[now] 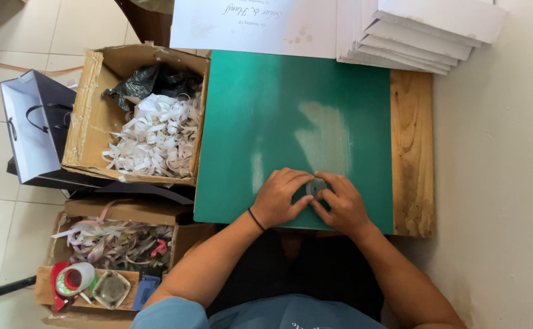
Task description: The person folds a white paper invitation on a green cutting mat, pressing the creases with their hands. They then use a small plastic cup to smooth the surface of the folded paper before placing it on a stack.
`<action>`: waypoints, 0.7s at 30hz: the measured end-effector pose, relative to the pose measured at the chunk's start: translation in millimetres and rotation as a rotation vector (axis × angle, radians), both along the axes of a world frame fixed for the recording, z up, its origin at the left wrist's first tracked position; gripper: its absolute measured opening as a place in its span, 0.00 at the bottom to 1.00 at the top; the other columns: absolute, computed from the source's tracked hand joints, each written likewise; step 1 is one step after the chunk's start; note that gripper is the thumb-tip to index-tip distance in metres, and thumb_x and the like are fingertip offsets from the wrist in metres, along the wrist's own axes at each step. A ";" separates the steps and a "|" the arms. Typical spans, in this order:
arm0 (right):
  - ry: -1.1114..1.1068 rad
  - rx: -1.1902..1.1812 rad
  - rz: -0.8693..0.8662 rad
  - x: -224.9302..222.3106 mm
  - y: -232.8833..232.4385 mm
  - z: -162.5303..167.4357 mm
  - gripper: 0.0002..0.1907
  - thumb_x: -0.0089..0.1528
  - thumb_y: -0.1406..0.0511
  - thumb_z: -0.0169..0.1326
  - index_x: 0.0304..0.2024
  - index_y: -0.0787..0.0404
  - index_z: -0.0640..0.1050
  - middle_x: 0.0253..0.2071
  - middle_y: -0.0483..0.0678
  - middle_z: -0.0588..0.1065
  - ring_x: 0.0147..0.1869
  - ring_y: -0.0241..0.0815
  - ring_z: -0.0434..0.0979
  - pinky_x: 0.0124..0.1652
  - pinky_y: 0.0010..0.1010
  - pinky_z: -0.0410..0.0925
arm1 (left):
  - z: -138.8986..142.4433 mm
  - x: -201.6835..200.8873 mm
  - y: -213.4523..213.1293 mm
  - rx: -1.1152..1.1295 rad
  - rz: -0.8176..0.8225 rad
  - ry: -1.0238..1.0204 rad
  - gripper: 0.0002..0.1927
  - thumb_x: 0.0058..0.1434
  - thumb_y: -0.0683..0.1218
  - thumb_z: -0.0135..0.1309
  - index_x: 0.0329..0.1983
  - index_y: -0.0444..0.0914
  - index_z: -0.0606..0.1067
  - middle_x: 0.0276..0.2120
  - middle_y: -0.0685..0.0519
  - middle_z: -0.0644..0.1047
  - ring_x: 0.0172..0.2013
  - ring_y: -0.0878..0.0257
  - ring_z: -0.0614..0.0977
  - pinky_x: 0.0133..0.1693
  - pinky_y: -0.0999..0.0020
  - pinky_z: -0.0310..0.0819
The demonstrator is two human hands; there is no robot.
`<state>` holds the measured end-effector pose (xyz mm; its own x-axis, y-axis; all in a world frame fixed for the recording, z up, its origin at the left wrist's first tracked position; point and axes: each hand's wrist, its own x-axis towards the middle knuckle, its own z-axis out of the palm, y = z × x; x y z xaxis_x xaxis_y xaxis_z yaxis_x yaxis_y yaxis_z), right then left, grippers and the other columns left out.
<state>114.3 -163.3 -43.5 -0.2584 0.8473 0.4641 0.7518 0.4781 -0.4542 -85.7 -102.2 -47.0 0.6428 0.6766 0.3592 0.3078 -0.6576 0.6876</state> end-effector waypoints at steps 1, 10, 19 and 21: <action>-0.002 0.004 0.003 -0.5 0.1 0.2 0.11 0.53 0.66 0.66 0.27 0.63 0.76 0.55 0.57 0.76 0.54 0.55 0.78 0.49 0.42 0.71 | 0.0 0.1 0.1 0.002 0.000 0.001 0.20 0.60 0.48 0.61 0.54 0.35 0.77 0.52 0.48 0.80 0.52 0.54 0.79 0.53 0.59 0.71; -0.002 -0.004 0.012 2.6 1.5 -0.9 0.11 0.53 0.65 0.66 0.29 0.63 0.76 0.53 0.57 0.76 0.55 0.55 0.77 0.51 0.44 0.70 | -1.8 0.9 1.3 0.028 0.003 -0.009 0.20 0.60 0.48 0.62 0.53 0.35 0.78 0.51 0.49 0.80 0.51 0.55 0.79 0.52 0.60 0.71; -0.045 -0.062 -0.052 9.3 1.0 -8.2 0.10 0.52 0.65 0.67 0.33 0.62 0.79 0.52 0.55 0.76 0.56 0.56 0.76 0.53 0.45 0.68 | -4.4 1.9 1.6 0.019 -0.007 0.028 0.18 0.62 0.49 0.61 0.52 0.36 0.79 0.50 0.50 0.81 0.51 0.56 0.79 0.53 0.60 0.71; -0.088 -0.104 -0.160 24.7 2.5 -9.2 0.11 0.52 0.65 0.67 0.34 0.61 0.80 0.51 0.55 0.76 0.55 0.56 0.75 0.53 0.45 0.68 | -5.3 1.3 1.3 0.029 -0.010 0.031 0.17 0.63 0.49 0.61 0.52 0.37 0.79 0.50 0.50 0.81 0.52 0.55 0.79 0.53 0.60 0.71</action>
<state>139.0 -160.8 -52.7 -0.1525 0.9228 0.3537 0.8530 0.3037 -0.4244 -84.5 -100.8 -52.3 0.6610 0.6593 0.3584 0.3217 -0.6805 0.6584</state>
